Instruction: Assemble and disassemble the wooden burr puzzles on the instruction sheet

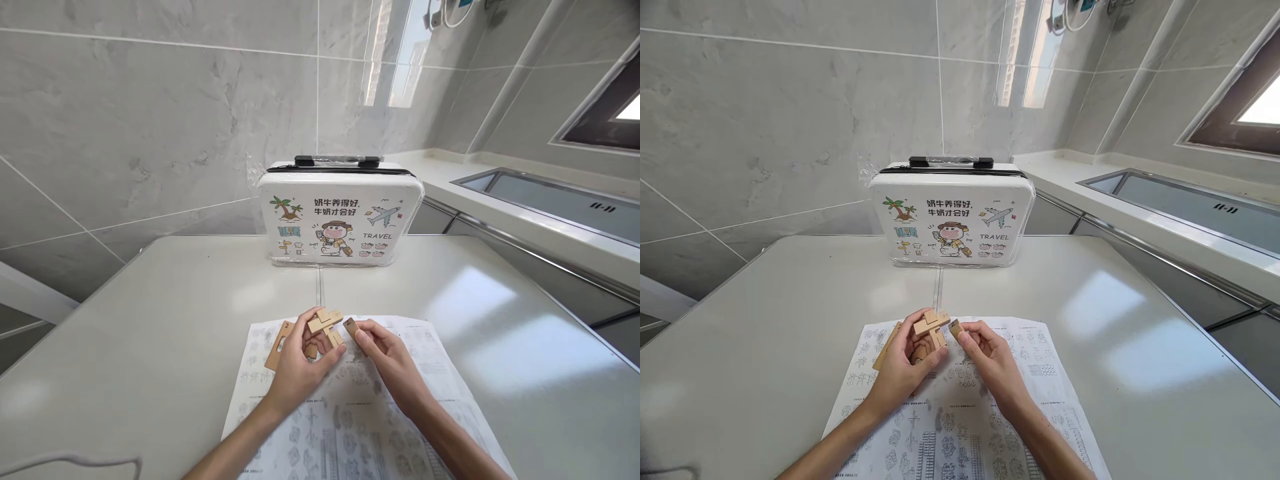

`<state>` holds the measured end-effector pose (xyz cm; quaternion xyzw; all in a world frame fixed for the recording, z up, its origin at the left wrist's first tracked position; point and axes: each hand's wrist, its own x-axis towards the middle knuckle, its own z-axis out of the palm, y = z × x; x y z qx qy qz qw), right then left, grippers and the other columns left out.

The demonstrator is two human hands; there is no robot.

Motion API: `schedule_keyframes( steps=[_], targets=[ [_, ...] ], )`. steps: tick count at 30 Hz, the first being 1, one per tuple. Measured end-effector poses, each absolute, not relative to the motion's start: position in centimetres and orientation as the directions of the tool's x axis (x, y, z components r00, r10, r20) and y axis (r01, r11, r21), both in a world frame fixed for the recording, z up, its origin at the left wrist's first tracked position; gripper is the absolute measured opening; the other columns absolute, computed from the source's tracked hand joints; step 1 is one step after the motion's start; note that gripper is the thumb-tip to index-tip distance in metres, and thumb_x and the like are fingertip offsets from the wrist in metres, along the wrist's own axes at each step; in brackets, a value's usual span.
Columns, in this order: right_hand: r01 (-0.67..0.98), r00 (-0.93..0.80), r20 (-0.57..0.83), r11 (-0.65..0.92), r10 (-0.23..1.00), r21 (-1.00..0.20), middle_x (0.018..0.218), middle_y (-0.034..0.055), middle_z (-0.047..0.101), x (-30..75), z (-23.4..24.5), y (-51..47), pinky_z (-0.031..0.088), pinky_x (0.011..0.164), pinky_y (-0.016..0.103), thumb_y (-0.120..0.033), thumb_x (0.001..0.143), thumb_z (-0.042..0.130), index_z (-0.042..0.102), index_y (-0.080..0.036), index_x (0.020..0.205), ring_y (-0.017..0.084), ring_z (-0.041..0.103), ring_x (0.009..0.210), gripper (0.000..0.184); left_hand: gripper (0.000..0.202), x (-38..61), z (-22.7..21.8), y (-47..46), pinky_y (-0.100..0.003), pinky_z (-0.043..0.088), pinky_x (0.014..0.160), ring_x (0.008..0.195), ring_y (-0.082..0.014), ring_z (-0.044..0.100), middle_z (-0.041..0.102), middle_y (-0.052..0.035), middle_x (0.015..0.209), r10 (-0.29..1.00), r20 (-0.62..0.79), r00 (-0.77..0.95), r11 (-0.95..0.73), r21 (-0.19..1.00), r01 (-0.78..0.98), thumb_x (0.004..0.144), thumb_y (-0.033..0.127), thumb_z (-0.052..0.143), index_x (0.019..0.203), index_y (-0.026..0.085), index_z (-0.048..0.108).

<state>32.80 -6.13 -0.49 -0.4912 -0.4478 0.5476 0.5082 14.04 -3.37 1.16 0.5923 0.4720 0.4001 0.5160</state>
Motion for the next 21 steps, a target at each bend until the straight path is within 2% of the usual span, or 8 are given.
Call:
schedule_keyframes(
  steps=[3,8,11,16,21],
  targets=[
    [-0.053,0.009,-0.022,-0.022,1.0,-0.998,0.092,0.0049,0.071,32.7,-0.8,-6.1,0.049,0.082,0.036,-0.059,0.098,0.066,0.073,-0.025,0.11,0.025,0.063,0.088,0.037,0.068,14.1,1.2,-3.5,-0.04,0.058,0.095,0.12,-0.0298,0.068,0.072,-0.0088,0.121,0.969,-0.016,0.246,-0.024,0.987,0.16,0.084,0.045,0.082,0.141,0.023,0.052],
    [0.11,0.079,0.088,0.079,0.993,-0.991,0.102,0.0078,0.076,32.2,-1.1,-6.3,0.049,0.085,0.038,-0.05,0.1,0.065,0.07,-0.026,0.11,0.028,0.066,0.095,0.027,0.069,13.9,0.8,-3.5,-0.04,0.057,0.096,0.117,-0.0302,0.069,0.072,-0.0094,0.119,0.964,-0.006,0.267,-0.043,0.983,0.179,0.085,0.046,0.082,0.143,0.024,0.051],
    [0.152,0.086,0.135,0.121,0.987,-0.981,0.106,0.0077,0.077,31.9,-1.0,-6.5,0.05,0.085,0.037,-0.045,0.1,0.066,0.069,-0.027,0.11,0.029,0.068,0.098,0.021,0.069,13.8,0.6,-3.5,-0.039,0.057,0.095,0.115,-0.0298,0.069,0.07,-0.0102,0.123,0.962,0.021,0.272,-0.085,0.971,0.225,0.084,0.047,0.082,0.142,0.024,0.053],
    [0.195,0.095,0.203,0.182,0.974,-0.964,0.113,0.0087,0.076,31.8,-1.4,-6.6,0.053,0.085,0.035,-0.041,0.103,0.062,0.063,-0.025,0.121,0.028,0.07,0.104,0.024,0.068,13.7,0.8,-3.4,-0.038,0.057,0.09,0.099,-0.0251,0.069,0.071,-0.0082,0.114,0.958,0.042,0.285,-0.134,0.941,0.312,0.084,0.051,0.081,0.141,0.025,0.055],
    [0.287,0.066,0.281,0.251,0.957,-0.924,0.103,0.0056,0.073,32.2,-2.0,-6.4,0.053,0.081,0.033,-0.036,0.106,0.056,0.064,-0.025,0.121,0.023,0.068,0.093,0.02,0.069,13.5,1.0,-3.3,-0.035,0.056,0.082,0.089,-0.022,0.064,0.068,-0.0053,0.104,0.962,0.059,0.265,-0.175,0.881,0.44,0.082,0.051,0.082,0.141,0.026,0.058]
  ],
)
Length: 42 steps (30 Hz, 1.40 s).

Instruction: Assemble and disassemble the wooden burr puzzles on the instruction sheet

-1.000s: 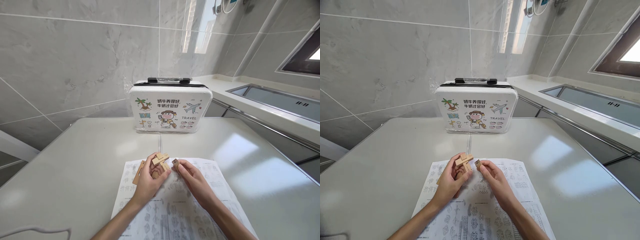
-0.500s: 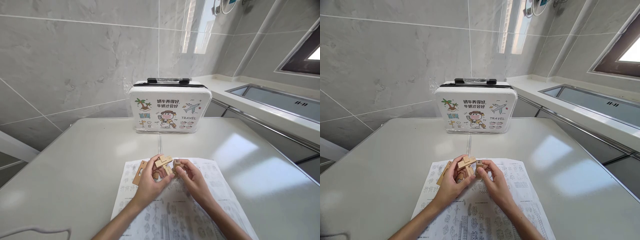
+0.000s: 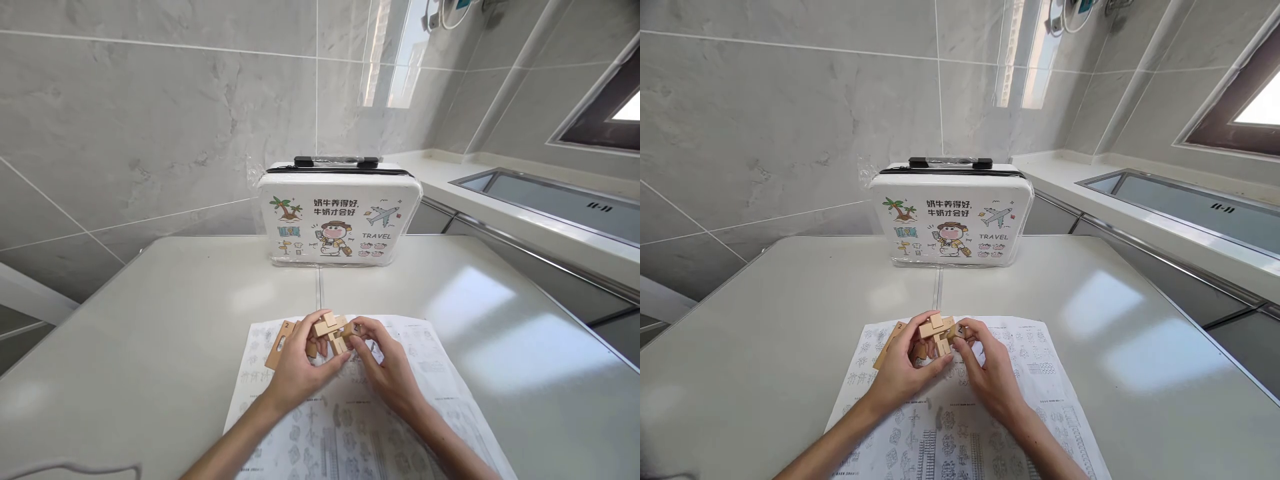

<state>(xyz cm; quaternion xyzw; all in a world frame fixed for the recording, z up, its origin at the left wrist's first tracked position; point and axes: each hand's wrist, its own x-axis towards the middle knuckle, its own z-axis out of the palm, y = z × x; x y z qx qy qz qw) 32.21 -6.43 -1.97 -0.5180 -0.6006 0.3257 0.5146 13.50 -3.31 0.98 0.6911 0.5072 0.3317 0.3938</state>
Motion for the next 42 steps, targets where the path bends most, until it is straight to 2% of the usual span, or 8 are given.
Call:
schedule_keyframes(
  steps=[7,11,15,20,27,31,35,42],
  targets=[
    [0.339,0.015,0.421,0.392,0.907,-0.855,0.093,0.0043,0.064,32.81,-1.91,-6.11,0.052,0.08,0.036,-0.027,0.104,0.058,0.071,-0.028,0.119,0.023,0.063,0.086,0.02,0.068,13.01,0.83,-2.68,-0.032,0.054,0.082,0.088,-0.0212,0.059,0.068,-0.0039,0.1,0.918,0.079,0.388,-0.264,0.853,0.451,0.078,0.054,0.087,0.137,0.03,0.064],
    [0.3,0.032,0.4,0.373,0.916,-0.878,0.096,0.005,0.061,32.89,-2.1,-6.11,0.051,0.079,0.037,-0.028,0.102,0.063,0.073,-0.03,0.121,0.024,0.061,0.089,0.022,0.068,12.98,0.8,-2.44,-0.032,0.053,0.08,0.086,-0.0196,0.057,0.065,-0.0044,0.109,0.897,0.113,0.427,-0.303,0.861,0.408,0.078,0.057,0.087,0.137,0.032,0.065],
    [0.257,0.031,0.369,0.35,0.929,-0.901,0.099,0.0052,0.059,32.82,-2.26,-6.24,0.05,0.08,0.037,-0.029,0.102,0.064,0.074,-0.032,0.12,0.024,0.059,0.093,0.021,0.07,13.14,0.67,-2.52,-0.031,0.054,0.078,0.086,-0.0195,0.061,0.067,-0.0055,0.115,0.899,0.057,0.433,-0.227,0.908,0.351,0.076,0.054,0.089,0.138,0.032,0.064],
    [0.215,-0.009,0.37,0.363,0.929,-0.907,0.098,0.0044,0.056,32.66,-2.17,-6.39,0.05,0.083,0.038,-0.032,0.102,0.065,0.076,-0.032,0.117,0.024,0.058,0.092,0.018,0.074,13.39,0.61,-2.78,-0.03,0.057,0.075,0.076,-0.0157,0.066,0.072,-0.0024,0.11,0.858,-0.057,0.511,-0.069,0.972,0.225,0.075,0.044,0.09,0.142,0.031,0.059],
    [0.189,0.016,0.272,0.264,0.962,-0.946,0.114,0.0077,0.06,32.5,-1.91,-6.26,0.049,0.093,0.04,-0.042,0.11,0.048,0.066,-0.029,0.129,0.025,0.06,0.106,0.029,0.073,13.45,0.66,-2.71,-0.032,0.061,0.08,0.081,-0.0163,0.068,0.07,-0.003,0.111,0.867,-0.043,0.496,-0.019,0.993,0.119,0.075,0.038,0.091,0.141,0.029,0.06],
    [0.192,0.006,0.187,0.183,0.982,-0.964,0.102,0.0049,0.066,32.33,-1.82,-6.19,0.048,0.086,0.036,-0.046,0.11,0.047,0.063,-0.024,0.109,0.023,0.062,0.093,0.027,0.074,13.39,0.78,-2.81,-0.033,0.061,0.087,0.092,-0.019,0.071,0.069,-0.0041,0.117,0.853,-0.054,0.519,0.046,0.999,0.028,0.075,0.037,0.092,0.141,0.029,0.059],
    [0.222,-0.026,0.142,0.144,0.99,-0.964,0.08,0.0005,0.059,32.43,-1.64,-6.19,0.042,0.07,0.032,-0.052,0.109,0.043,0.056,-0.023,0.087,0.019,0.054,0.073,0.038,0.073,13.3,1.01,-2.95,-0.035,0.06,0.092,0.107,-0.0235,0.071,0.066,-0.0047,0.127,0.838,-0.067,0.541,0.054,0.998,0.04,0.077,0.035,0.09,0.142,0.032,0.057],
    [0.149,-0.122,0.068,0.085,0.99,-0.985,0.065,-0.0034,0.048,32.57,-1.54,-6.34,0.035,0.062,0.03,-0.061,0.108,0.041,0.042,-0.024,0.073,0.016,0.042,0.061,0.05,0.069,12.89,1.28,-2.95,-0.039,0.056,0.101,0.117,-0.0274,0.067,0.064,-0.0075,0.139,0.812,0.062,0.58,-0.167,0.978,0.129,0.081,0.028,0.079,0.146,0.032,0.056]
  ],
)
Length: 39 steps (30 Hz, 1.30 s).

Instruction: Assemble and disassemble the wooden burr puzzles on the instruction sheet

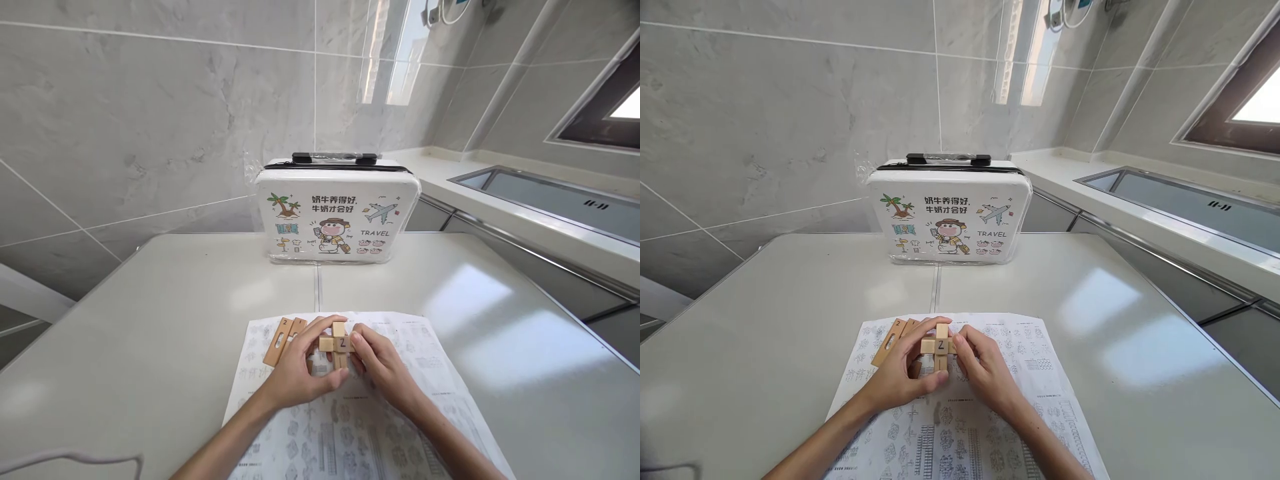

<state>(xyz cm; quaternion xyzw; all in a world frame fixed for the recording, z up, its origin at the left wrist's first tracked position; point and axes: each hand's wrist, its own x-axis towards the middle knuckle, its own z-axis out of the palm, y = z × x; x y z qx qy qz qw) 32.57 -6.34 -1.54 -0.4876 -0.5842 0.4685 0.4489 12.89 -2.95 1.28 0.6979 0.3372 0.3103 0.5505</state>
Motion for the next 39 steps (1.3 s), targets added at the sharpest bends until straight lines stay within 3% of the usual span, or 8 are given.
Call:
schedule_keyframes(
  steps=[7,11,14,18,21,26,32,39],
  targets=[
    [0.101,-0.107,0.045,0.056,0.993,-0.993,0.061,-0.0044,0.046,32.5,-1.4,-6.3,0.034,0.06,0.03,-0.068,0.105,0.043,0.042,-0.024,0.07,0.015,0.04,0.057,0.055,0.069,12.7,1.2,-3.1,-0.04,0.055,0.103,0.121,-0.0277,0.065,0.063,-0.0079,0.14,0.811,0.104,0.575,-0.233,0.96,0.155,0.084,0.028,0.078,0.148,0.034,0.055],
    [-0.129,-0.216,-0.133,-0.164,0.967,-0.978,0.057,-0.0055,0.048,32.4,-0.9,-6.1,0.04,0.053,0.027,-0.068,0.103,0.049,0.048,-0.023,0.075,0.013,0.046,0.05,0.053,0.073,13.0,1.1,-3.1,-0.032,0.056,0.083,0.097,-0.0214,0.067,0.067,-0.0091,0.125,0.857,0.03,0.514,-0.155,0.967,0.202,0.09,0.043,0.075,0.156,0.029,0.047],
    [-0.344,-0.326,-0.232,-0.343,0.916,-0.874,0.065,-0.005,0.049,32.7,-0.6,-5.9,0.04,0.044,0.022,-0.064,0.1,0.059,0.055,-0.02,0.08,0.01,0.046,0.048,0.049,0.069,13.3,1.1,-3.0,-0.028,0.053,0.073,0.085,-0.0162,0.064,0.068,-0.0092,0.117,0.893,0.005,0.45,-0.094,0.98,0.175,0.096,0.047,0.066,0.157,0.024,0.042],
    [-0.555,-0.35,-0.307,-0.46,0.885,-0.692,0.073,-0.004,0.052,33.3,-0.7,-5.4,0.032,0.033,0.015,-0.055,0.098,0.065,0.06,-0.018,0.086,0.006,0.037,0.044,0.039,0.052,13.5,1.1,-2.9,-0.026,0.052,0.067,0.082,-0.0149,0.064,0.067,-0.0093,0.121,0.924,0.028,0.381,-0.104,0.978,0.181,0.099,0.046,0.062,0.145,0.025,0.052],
    [-0.679,-0.274,-0.301,-0.405,0.913,-0.612,0.077,-0.0034,0.053,33.8,-1.3,-4.9,0.029,0.029,0.013,-0.047,0.098,0.067,0.061,-0.02,0.089,0.006,0.032,0.044,0.029,0.044,13.5,1.1,-2.9,-0.026,0.053,0.065,0.08,-0.0161,0.064,0.068,-0.0073,0.11,0.928,0.033,0.37,-0.125,0.966,0.227,0.1,0.049,0.059,0.137,0.024,0.057],
    [-0.822,-0.043,-0.31,-0.21,0.95,-0.53,0.081,-0.0015,0.051,34.4,-2.3,-4.3,0.041,0.035,0.013,-0.032,0.096,0.071,0.061,-0.021,0.089,0.009,0.039,0.052,0.016,0.038,13.3,0.7,-2.9,-0.029,0.053,0.072,0.085,-0.0187,0.066,0.067,-0.005,0.094,0.918,0.031,0.396,-0.151,0.949,0.276,0.103,0.048,0.056,0.131,0.023,0.059],
    [-0.843,0.096,-0.248,-0.054,0.964,-0.536,0.082,-0.0018,0.048,35.1,-3.7,-4.1,0.047,0.042,0.016,-0.036,0.099,0.069,0.06,-0.024,0.091,0.01,0.044,0.058,0.017,0.034,13.3,0.4,-2.9,-0.031,0.053,0.075,0.089,-0.0187,0.065,0.067,-0.0084,0.112,0.917,0.061,0.393,-0.179,0.946,0.27,0.102,0.047,0.057,0.127,0.025,0.064],
    [-0.882,0.168,-0.273,0.021,0.947,-0.471,0.081,-0.0023,0.048,35.8,-4.7,-3.9,0.045,0.043,0.015,-0.032,0.096,0.071,0.059,-0.022,0.092,0.009,0.046,0.059,0.016,0.031,13.2,0.4,-2.8,-0.033,0.054,0.079,0.093,-0.0192,0.065,0.063,-0.0097,0.129,0.911,0.062,0.408,-0.182,0.948,0.261,0.104,0.047,0.056,0.124,0.025,0.064]
  ],
)
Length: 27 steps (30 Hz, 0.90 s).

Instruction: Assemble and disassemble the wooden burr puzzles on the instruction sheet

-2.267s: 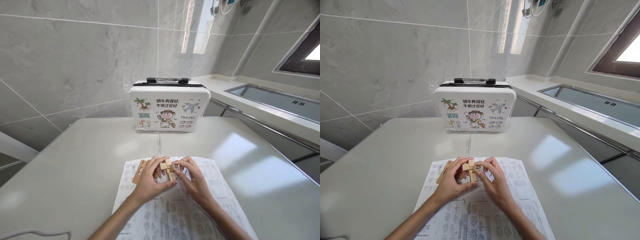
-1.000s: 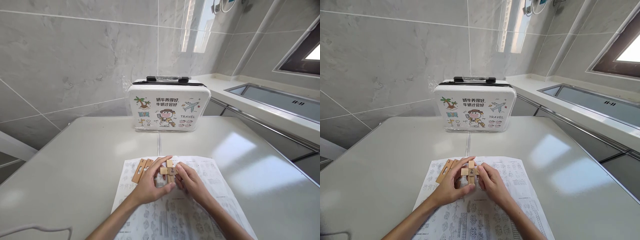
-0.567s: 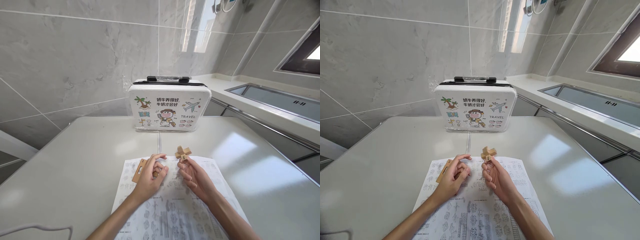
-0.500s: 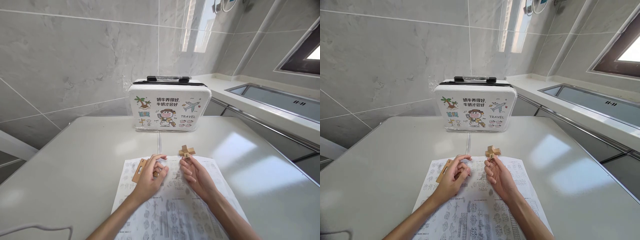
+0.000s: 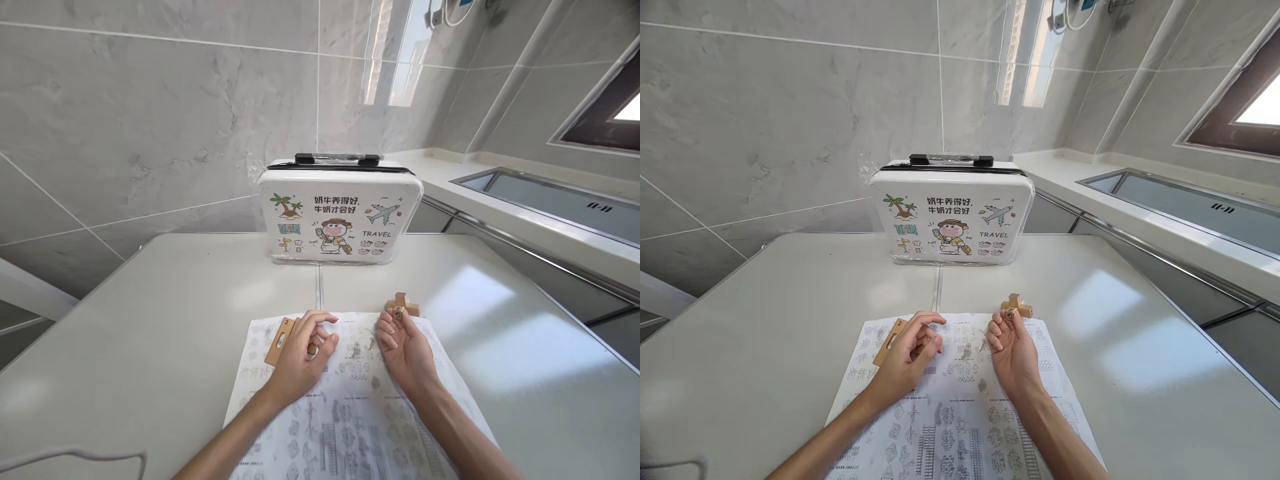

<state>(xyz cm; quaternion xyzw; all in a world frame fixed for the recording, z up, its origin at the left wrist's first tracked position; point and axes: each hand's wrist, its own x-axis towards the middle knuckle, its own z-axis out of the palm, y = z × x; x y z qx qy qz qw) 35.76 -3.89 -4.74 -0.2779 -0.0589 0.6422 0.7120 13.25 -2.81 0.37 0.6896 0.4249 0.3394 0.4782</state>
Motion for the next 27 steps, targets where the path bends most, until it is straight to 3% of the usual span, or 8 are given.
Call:
schedule_keyframes(
  steps=[12,19,24,27],
  targets=[
    [-0.843,0.218,-0.249,0.053,0.944,-0.535,0.079,-0.0034,0.047,36.9,-5.2,-3.7,0.046,0.04,0.016,-0.035,0.097,0.07,0.057,-0.024,0.094,0.009,0.046,0.056,0.017,0.031,13.3,0.9,-2.9,-0.033,0.056,0.077,0.095,-0.0208,0.066,0.064,-0.009,0.128,0.909,0.058,0.412,-0.187,0.942,0.28,0.104,0.048,0.055,0.124,0.027,0.066],
    [-0.918,0.198,-0.296,0.07,0.934,-0.391,0.079,-0.0026,0.05,36.6,-4.7,-3.7,0.048,0.039,0.013,-0.028,0.1,0.065,0.059,-0.022,0.098,0.008,0.046,0.055,0.009,0.03,13.3,1.0,-2.9,-0.033,0.056,0.075,0.096,-0.0212,0.066,0.066,-0.0092,0.126,0.912,0.08,0.403,-0.205,0.938,0.278,0.104,0.045,0.055,0.124,0.026,0.068],
    [-0.928,0.154,-0.332,0.021,0.93,-0.373,0.08,-0.0023,0.05,36.0,-4.0,-3.9,0.046,0.039,0.012,-0.031,0.102,0.064,0.06,-0.021,0.098,0.007,0.043,0.054,0.011,0.03,13.2,1.0,-2.9,-0.031,0.055,0.075,0.093,-0.0205,0.067,0.069,-0.0083,0.117,0.919,0.081,0.385,-0.207,0.932,0.298,0.104,0.046,0.054,0.122,0.026,0.067],
    [-0.919,0.089,-0.354,-0.06,0.931,-0.389,0.075,-0.0046,0.044,35.1,-3.2,-4.2,0.04,0.036,0.011,-0.03,0.1,0.068,0.061,-0.02,0.094,0.007,0.038,0.053,0.014,0.027,13.2,1.1,-2.8,-0.033,0.055,0.082,0.089,-0.019,0.067,0.071,-0.0059,0.107,0.93,0.115,0.349,-0.239,0.91,0.337,0.105,0.045,0.053,0.116,0.025,0.068]
  ],
)
